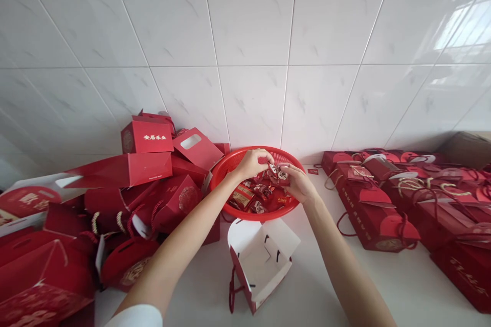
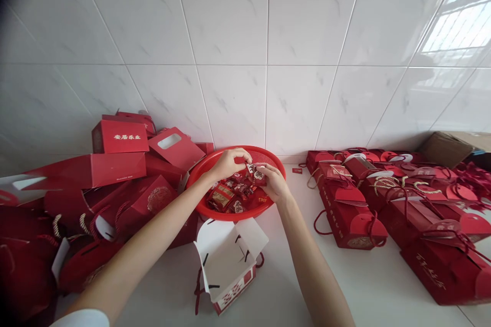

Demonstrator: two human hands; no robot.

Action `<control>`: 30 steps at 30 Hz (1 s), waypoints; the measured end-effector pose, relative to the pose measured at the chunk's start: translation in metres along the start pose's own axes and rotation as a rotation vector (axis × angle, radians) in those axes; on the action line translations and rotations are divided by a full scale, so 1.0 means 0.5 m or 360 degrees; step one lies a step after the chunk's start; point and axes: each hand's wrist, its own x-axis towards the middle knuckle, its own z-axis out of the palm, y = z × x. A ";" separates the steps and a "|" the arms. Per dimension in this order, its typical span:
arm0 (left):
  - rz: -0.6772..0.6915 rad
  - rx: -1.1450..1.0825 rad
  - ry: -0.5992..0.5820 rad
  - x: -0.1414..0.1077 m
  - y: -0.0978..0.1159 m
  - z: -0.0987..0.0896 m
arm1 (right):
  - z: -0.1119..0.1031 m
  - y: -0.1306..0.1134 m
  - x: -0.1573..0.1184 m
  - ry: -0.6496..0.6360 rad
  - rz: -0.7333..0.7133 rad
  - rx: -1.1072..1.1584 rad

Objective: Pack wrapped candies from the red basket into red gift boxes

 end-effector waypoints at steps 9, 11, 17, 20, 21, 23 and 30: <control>-0.0478 0.0276 -0.0101 0.018 -0.087 -0.014 | 0.009 0.007 0.001 0.0187 -0.0214 0.0020; -0.0703 0.0419 -0.0253 0.018 -0.119 -0.028 | 0.012 0.010 0.002 0.0256 -0.0242 0.0015; -0.1032 0.0552 -0.0416 0.030 -0.179 -0.022 | 0.013 0.016 0.005 0.0328 -0.0277 -0.0019; -0.1072 0.0487 -0.0607 0.040 -0.175 0.006 | 0.014 0.016 0.006 0.0323 -0.0298 -0.0034; -0.1078 0.0447 -0.0688 0.041 -0.169 0.014 | 0.015 0.016 0.005 0.0333 -0.0303 -0.0038; -0.1013 0.0298 -0.0812 0.043 -0.155 0.023 | 0.017 0.015 0.004 0.0343 -0.0303 -0.0048; -0.0660 -0.0443 -0.0434 0.043 -0.111 -0.004 | 0.020 0.013 0.001 0.0400 -0.0318 -0.0016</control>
